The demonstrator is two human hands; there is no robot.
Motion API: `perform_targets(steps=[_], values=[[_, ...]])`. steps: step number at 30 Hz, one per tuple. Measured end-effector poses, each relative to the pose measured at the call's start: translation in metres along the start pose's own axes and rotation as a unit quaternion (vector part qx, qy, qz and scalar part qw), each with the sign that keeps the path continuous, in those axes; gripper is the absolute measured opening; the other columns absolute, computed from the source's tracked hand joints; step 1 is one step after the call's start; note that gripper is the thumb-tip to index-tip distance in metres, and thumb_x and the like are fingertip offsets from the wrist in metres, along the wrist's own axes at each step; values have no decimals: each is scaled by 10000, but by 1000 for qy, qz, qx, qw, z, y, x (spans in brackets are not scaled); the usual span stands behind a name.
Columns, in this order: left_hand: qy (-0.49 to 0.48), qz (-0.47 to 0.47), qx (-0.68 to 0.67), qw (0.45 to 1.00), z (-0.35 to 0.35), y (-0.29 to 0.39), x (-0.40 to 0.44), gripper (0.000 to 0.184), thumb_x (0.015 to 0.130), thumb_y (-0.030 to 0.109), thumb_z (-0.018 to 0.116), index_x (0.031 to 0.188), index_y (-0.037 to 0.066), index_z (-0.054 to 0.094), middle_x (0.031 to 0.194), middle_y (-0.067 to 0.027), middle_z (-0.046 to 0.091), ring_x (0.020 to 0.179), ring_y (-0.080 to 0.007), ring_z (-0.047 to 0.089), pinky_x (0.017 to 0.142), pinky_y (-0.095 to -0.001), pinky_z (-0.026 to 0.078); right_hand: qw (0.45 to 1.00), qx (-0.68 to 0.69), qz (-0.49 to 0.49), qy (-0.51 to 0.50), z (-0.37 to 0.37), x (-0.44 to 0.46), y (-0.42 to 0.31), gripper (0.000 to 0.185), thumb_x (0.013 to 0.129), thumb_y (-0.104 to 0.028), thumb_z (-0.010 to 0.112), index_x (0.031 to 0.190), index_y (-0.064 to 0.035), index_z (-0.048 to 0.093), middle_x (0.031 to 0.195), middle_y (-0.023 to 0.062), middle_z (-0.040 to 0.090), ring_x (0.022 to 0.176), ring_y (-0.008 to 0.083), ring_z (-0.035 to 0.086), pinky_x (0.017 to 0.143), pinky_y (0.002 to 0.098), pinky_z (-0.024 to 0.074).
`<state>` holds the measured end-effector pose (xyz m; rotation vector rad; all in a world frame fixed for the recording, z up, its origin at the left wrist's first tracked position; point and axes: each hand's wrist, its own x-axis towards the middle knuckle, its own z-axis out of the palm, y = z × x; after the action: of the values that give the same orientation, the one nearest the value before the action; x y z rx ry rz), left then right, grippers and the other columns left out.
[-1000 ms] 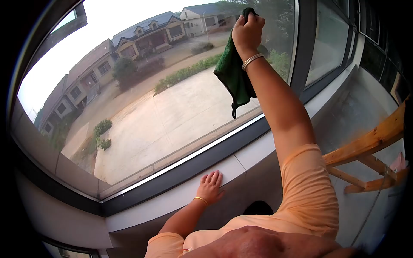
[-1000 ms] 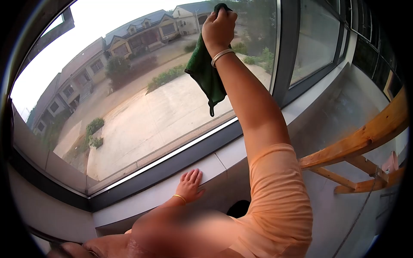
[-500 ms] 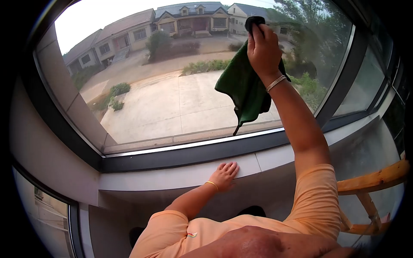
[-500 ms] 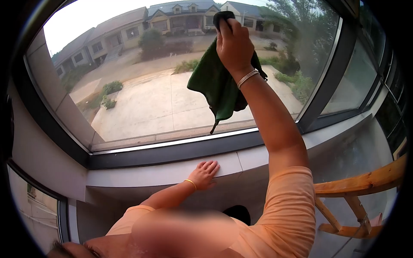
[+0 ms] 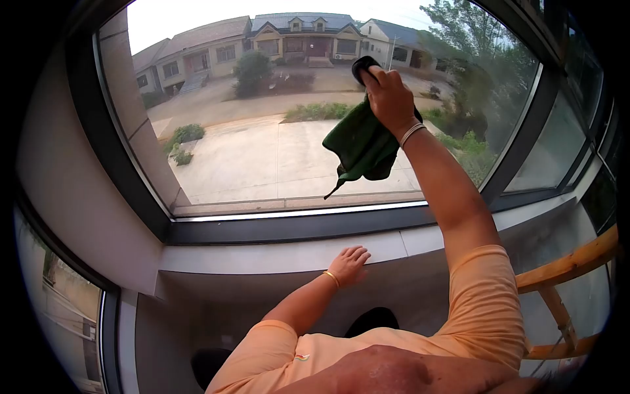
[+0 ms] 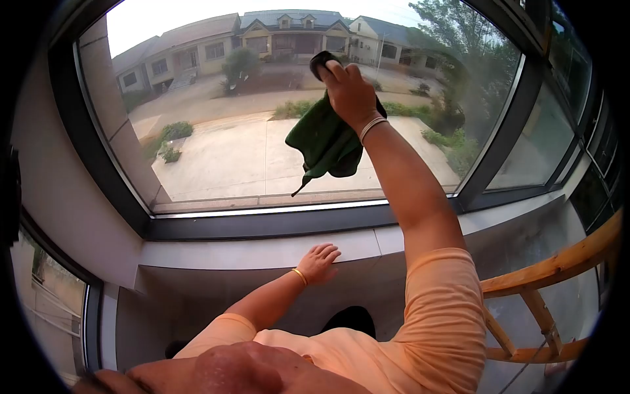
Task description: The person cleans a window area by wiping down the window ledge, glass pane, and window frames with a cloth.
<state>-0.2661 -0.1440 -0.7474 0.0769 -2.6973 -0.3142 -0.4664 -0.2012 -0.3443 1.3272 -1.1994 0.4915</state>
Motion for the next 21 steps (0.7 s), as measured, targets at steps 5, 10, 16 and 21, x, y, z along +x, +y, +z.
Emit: perform_targets(steps=[5,10,16,21], values=[[53,-45,-30,997,-65,16,-107,468,880,272,733,1278,87,572,1332,-106,574,1315,-301,504,1108,-444,397,954,-130,223,150,10,103,98,271,994,-298,602,1189,-144,710,1162,57,655,930,340,649,746,463,591],[52,-128,-47,989,-115,17,-197,399,890,282,725,1212,72,619,1247,-121,623,1212,-326,568,1055,-441,449,979,-76,67,175,23,121,-51,344,981,-371,611,1211,-131,702,1153,34,634,861,284,586,681,419,506],[12,-141,-91,986,-150,17,-198,395,907,309,714,1205,62,636,1204,-139,655,1142,-344,609,993,-446,491,957,93,-268,61,72,-28,-211,122,868,-195,680,980,-186,729,1115,-50,546,1021,191,504,829,374,400],[-37,-145,-77,986,-154,7,-216,382,916,324,705,1199,74,647,1162,-142,680,1102,-344,640,953,-443,510,978,77,-191,23,43,-5,-169,253,868,-188,697,1119,-216,721,1124,-51,572,974,181,539,824,350,435]])
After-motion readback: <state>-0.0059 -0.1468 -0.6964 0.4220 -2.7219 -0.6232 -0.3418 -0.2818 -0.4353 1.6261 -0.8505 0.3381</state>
